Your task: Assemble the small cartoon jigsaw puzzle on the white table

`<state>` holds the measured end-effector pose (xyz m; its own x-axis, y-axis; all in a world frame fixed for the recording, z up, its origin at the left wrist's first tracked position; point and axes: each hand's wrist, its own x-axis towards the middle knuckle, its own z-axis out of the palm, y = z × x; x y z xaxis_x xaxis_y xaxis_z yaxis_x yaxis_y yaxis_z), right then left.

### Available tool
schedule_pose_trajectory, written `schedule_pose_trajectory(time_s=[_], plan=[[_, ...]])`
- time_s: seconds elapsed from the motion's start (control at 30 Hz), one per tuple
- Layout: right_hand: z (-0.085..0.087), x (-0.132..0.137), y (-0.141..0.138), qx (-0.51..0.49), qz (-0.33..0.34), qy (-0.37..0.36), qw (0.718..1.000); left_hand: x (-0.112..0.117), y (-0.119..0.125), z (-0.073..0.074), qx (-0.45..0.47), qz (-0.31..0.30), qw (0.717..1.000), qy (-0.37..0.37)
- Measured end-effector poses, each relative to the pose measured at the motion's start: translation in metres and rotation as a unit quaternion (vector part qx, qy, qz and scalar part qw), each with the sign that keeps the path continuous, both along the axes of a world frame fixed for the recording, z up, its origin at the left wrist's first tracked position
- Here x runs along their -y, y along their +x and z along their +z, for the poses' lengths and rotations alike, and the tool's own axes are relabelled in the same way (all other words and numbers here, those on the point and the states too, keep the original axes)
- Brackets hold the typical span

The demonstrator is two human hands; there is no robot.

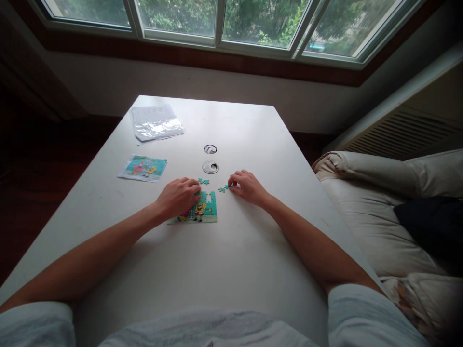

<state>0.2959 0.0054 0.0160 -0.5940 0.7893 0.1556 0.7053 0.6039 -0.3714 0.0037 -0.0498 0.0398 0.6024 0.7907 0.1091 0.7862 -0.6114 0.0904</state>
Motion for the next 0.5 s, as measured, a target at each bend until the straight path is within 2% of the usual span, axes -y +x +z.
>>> schedule_pose_trajectory(time_s=[0.23, 0.5], plan=[[0.0001, 0.0016, -0.0009, -0.005, -0.002, 0.002, 1.0, 0.0044, 0.0005, 0.0066, -0.013, 0.001, 1.0, -0.017], [0.0037, 0.0046, -0.006, 0.051, 0.012, 0.023, 0.998, 0.0079, -0.0005, 0.0057, -0.035, -0.003, 0.999, -0.022]])
